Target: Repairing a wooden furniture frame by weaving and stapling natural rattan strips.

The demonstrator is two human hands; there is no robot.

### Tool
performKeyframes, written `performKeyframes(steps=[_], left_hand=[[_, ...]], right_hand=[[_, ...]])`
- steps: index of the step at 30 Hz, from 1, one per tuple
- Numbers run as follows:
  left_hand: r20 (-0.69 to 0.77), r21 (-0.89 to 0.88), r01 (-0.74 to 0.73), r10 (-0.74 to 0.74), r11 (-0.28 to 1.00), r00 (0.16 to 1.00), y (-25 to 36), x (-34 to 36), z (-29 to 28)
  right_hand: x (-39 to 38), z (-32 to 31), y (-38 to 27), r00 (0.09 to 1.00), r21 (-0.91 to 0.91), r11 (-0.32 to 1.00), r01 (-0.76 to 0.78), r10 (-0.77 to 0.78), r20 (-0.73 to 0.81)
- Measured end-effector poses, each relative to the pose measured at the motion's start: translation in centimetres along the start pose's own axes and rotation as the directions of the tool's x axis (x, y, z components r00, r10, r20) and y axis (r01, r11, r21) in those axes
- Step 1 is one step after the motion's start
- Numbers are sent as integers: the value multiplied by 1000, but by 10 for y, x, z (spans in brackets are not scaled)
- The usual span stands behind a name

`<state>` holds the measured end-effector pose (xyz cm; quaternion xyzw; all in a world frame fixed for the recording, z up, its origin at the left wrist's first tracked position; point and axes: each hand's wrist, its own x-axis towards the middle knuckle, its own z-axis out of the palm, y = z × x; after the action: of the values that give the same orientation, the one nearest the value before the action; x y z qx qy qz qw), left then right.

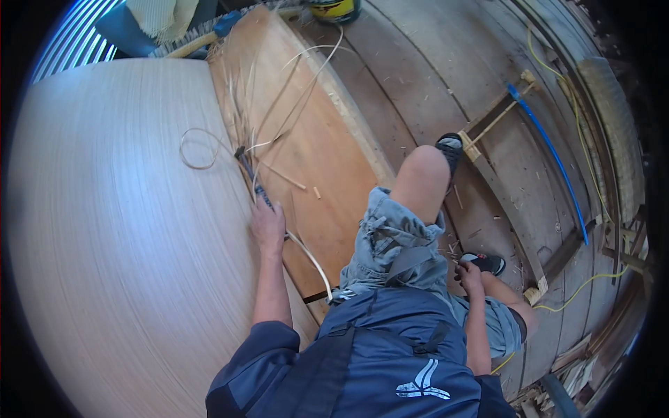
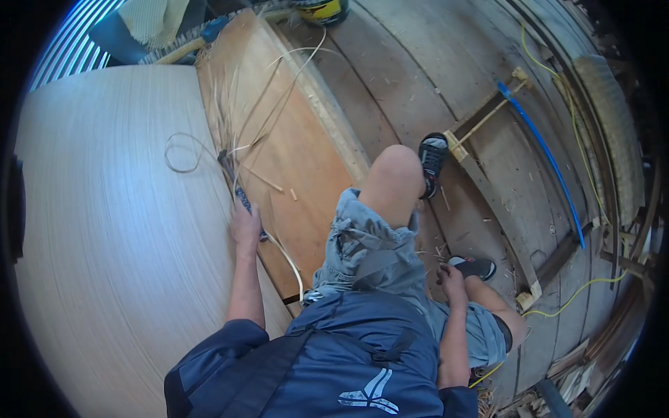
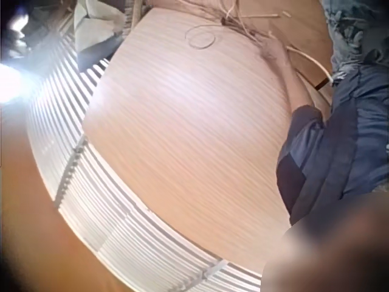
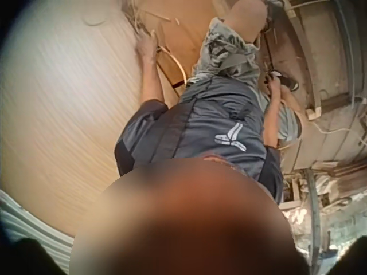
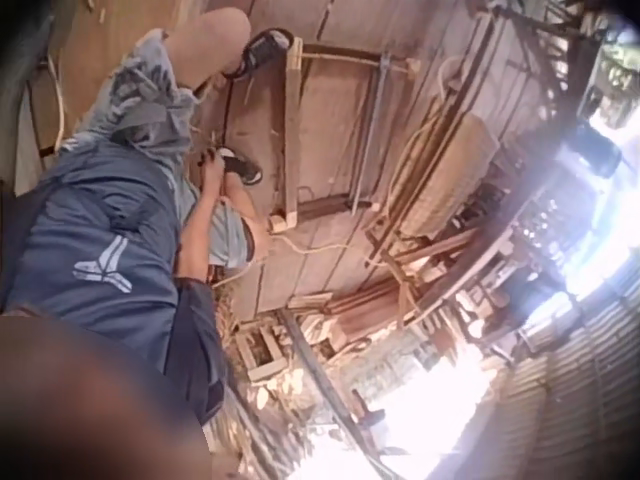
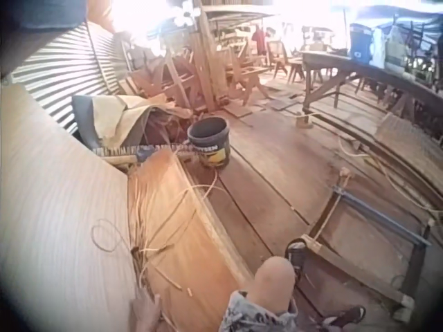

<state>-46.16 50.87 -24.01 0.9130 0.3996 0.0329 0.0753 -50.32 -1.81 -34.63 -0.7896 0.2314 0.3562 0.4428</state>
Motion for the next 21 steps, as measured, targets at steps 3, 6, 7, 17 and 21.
performKeyframes(steps=[3,6,7,17,21], left_hand=[[-136,-62,-128,119,990,984,-17,-11,32],[94,-96,190,-181,977,979,-24,7,31],[260,-295,225,-149,929,954,-25,16,17],[359,-442,521,388,-731,849,62,-78,-158],[339,-755,493,387,-432,858,124,-136,-138]], right_hand=[[12,-8,-8,993,30,993,113,-111,-36],[18,-17,-17,977,103,976,194,-182,-112],[20,-18,-21,972,88,975,206,-193,-131],[-4,-8,-62,948,268,910,317,-310,-69],[-31,-16,-97,940,400,857,324,-340,-33]])
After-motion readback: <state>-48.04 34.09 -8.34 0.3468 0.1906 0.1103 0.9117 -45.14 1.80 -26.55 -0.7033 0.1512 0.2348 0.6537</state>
